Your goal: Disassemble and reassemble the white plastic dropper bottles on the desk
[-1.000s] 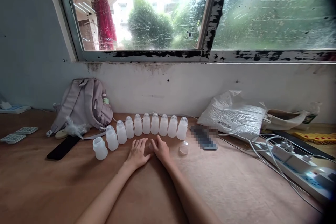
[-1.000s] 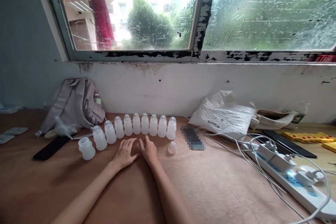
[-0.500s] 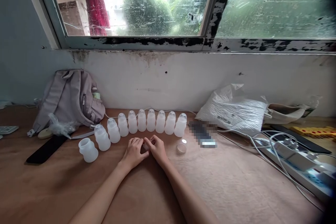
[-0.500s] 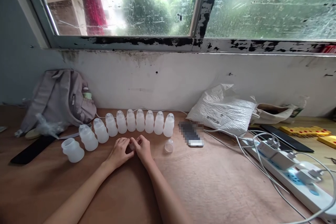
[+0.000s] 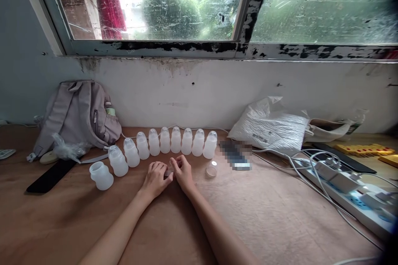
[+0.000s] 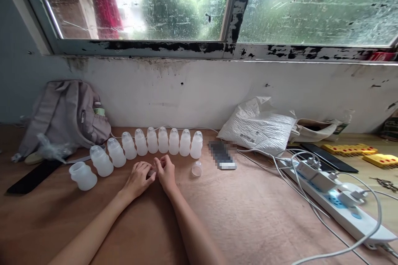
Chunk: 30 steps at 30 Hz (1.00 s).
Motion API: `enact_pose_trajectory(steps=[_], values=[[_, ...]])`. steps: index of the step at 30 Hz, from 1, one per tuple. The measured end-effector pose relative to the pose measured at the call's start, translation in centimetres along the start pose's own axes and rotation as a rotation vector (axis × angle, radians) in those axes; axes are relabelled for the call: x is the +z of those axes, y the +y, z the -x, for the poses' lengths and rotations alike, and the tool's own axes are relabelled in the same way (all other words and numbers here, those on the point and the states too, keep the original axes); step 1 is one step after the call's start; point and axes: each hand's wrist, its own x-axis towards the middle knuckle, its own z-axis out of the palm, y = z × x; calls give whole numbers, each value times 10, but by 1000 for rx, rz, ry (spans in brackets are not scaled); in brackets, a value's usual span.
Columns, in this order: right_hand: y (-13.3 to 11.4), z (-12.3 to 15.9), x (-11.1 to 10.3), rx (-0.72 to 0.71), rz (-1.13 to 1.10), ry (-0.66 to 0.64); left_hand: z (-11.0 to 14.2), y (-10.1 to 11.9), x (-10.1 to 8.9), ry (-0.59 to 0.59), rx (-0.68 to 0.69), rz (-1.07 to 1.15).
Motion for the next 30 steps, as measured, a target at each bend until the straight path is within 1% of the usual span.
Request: enact_pose_trajectory(steps=[4, 7, 10, 14, 18, 21, 24, 27, 30], values=[[3, -5, -6, 83, 45, 143, 1, 0, 0, 61, -60, -39], [3, -6, -9, 95, 178, 184, 2, 0, 1, 109, -101, -79], [1, -6, -10, 73, 324, 122, 4, -1, 3, 148, -160, -158], [1, -5, -10, 92, 514, 21, 9, -3, 5, 155, -240, -240], [4, -4, -11, 99, 592, -28, 12, -5, 6, 149, -289, -254], [6, -3, -11, 92, 599, -50, 14, -6, 6, 143, -303, -224], [5, -2, -12, 77, 567, -43, 16, -8, 4, 132, -240, -174], [4, -1, -14, 47, 424, 15, 20, -8, 1, 109, -161, -144], [3, 0, -20, 38, 240, 77, 26, -8, -1, 98, -170, -140]])
